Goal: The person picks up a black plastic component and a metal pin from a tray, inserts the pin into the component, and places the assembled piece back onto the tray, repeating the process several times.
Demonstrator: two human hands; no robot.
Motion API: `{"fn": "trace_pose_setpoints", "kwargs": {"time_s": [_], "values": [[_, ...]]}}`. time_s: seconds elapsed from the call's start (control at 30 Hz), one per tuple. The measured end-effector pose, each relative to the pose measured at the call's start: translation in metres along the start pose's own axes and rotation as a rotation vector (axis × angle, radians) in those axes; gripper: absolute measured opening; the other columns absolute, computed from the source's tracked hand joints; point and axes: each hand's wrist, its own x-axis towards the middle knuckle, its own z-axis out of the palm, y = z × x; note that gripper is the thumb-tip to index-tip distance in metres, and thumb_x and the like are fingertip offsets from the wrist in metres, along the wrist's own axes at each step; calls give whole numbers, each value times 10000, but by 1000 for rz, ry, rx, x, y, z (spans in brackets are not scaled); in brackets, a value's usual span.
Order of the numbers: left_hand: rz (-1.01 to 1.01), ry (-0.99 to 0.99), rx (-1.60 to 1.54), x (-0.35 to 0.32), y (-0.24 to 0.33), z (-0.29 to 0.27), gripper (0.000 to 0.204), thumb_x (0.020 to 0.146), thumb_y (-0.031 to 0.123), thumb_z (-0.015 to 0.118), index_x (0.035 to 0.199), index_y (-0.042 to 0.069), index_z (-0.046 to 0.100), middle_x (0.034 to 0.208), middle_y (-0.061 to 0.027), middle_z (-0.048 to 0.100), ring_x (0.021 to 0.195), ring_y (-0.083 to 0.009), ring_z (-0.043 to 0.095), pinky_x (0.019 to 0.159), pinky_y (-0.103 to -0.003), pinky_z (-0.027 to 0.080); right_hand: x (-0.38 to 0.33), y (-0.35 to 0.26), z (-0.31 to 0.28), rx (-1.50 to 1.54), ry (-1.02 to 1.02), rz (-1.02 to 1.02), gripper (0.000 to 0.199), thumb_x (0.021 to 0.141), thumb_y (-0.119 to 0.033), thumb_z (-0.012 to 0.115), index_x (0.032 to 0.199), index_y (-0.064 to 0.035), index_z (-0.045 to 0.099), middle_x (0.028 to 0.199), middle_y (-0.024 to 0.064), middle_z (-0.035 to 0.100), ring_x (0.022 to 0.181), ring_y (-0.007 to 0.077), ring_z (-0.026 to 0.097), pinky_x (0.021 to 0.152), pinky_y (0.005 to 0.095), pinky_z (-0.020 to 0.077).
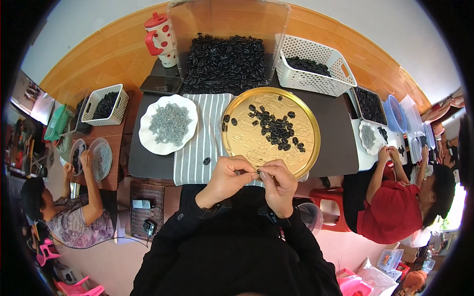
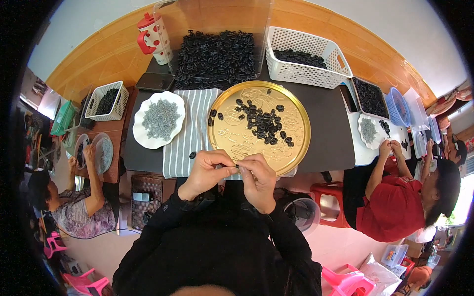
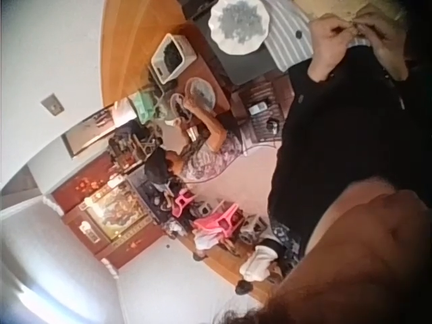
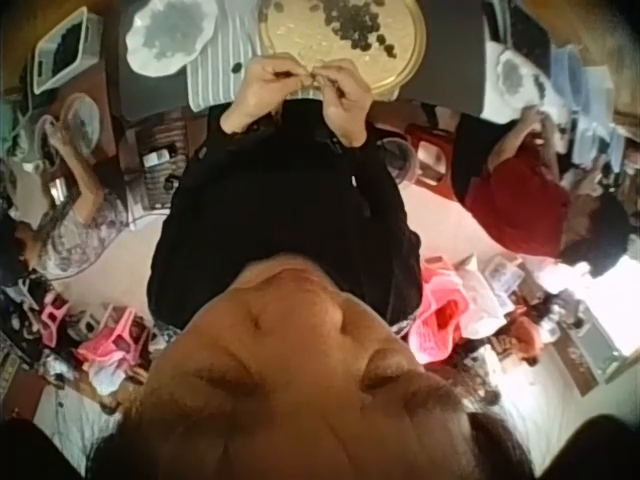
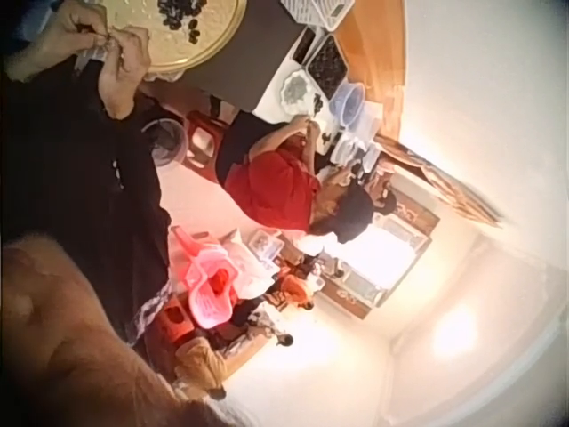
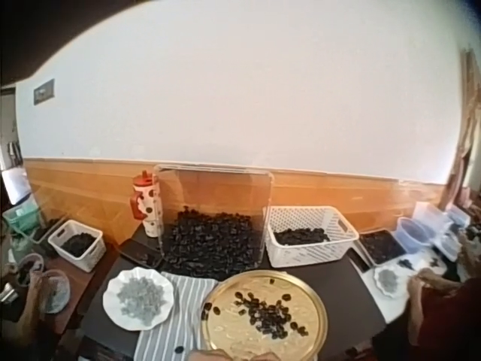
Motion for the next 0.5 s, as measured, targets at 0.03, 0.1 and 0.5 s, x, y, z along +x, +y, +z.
{"fn": "trace_pose_setpoints", "kwargs": {"time_s": [0.03, 0.1, 0.5], "values": [[-17, 8, 1, -1, 1, -1, 81, 788, -61, 689, 864, -33, 699, 813, -54, 648, 707, -70, 559, 615, -217, 423, 0, 0, 1, -3, -5, 14, 151, 835, 105, 587, 937, 17, 654, 864, 87, 582, 701, 127, 541, 607, 224, 416], [-6, 34, -27, 0, -4, 7, 104, 787, -46, 699, 891, -32, 696, 821, -58, 650, 715, -79, 567, 622, -222, 432, 0, -3, 2, 17, 2, 23, 154, 834, 113, 577, 940, 25, 644, 881, 79, 576, 716, 114, 536, 628, 218, 416], [100, 474, 1048, -37, -3, -60, 258, 741, 53, 721, 986, -8, 670, 833, -147, 566, 796, -315, 547, 682, -390, 449, -4, 12, -10, 323, 112, 310, 176, 836, 108, 583, 990, 35, 629, 917, 32, 554, 790, 82, 530, 676, 201, 438]]}}
